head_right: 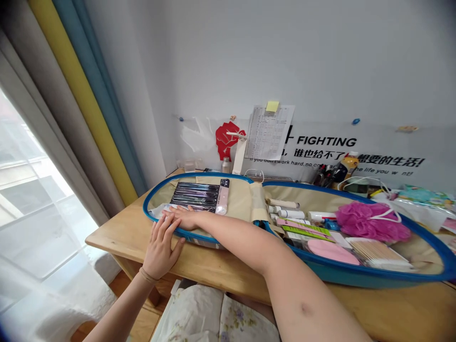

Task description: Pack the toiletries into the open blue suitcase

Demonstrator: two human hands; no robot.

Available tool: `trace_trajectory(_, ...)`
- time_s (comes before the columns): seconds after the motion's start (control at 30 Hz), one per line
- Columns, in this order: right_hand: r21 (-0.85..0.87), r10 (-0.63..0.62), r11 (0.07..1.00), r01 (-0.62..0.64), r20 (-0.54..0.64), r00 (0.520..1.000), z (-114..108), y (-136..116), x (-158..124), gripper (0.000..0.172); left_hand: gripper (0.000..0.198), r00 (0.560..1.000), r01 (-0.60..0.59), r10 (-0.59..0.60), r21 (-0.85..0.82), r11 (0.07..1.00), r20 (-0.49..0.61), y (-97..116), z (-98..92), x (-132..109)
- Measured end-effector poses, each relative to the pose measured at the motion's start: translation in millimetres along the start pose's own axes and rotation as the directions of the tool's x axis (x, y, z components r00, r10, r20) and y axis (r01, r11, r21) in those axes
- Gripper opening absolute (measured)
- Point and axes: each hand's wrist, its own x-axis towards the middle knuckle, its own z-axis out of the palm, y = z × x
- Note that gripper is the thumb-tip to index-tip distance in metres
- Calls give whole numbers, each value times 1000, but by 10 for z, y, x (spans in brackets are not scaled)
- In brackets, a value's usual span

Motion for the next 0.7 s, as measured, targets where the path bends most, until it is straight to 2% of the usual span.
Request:
trace_trajectory(0.13,-29,45,998,-49,-122,992,-161,19,-92,59,57,1000,4,-5,-22,1000,-18,1,-13,11)
trace_trajectory(0.23,-44,117,990,-131,-236,965,-390,141,-291,61,58,1000,8,-9,-32,999,-26,-2,-11,13)
trace_trajectory(0.33,-59,212,967,-249,-362,908,-680,409,-713,65,57,1000,9,-10,-35,999,-28,-9,-1,12)
trace_trajectory(0.43,-65,370,896,-440,-439,819,-956,794,-1401,73,56,999,10,-11,-37,999,-31,-13,4,13)
trace_trajectory(0.5,-49,517,796,-603,-465,719,-1085,1061,-1971,79,56,999,11,-12,-38,999,-31,-9,2,15)
trace_trajectory(0.53,-24,603,720,-694,-473,642,-1122,1186,-2268,81,56,999,11,-12,-38,999,-31,-6,1,16)
trace_trajectory(0.63,64,806,439,-896,-470,361,-1105,1494,-3096,89,56,999,9,-11,-39,999,-34,3,-3,17)
trace_trajectory(0.7,107,854,325,-940,-461,242,-1002,1653,-3519,90,55,999,13,-15,-42,999,-35,6,-3,17)
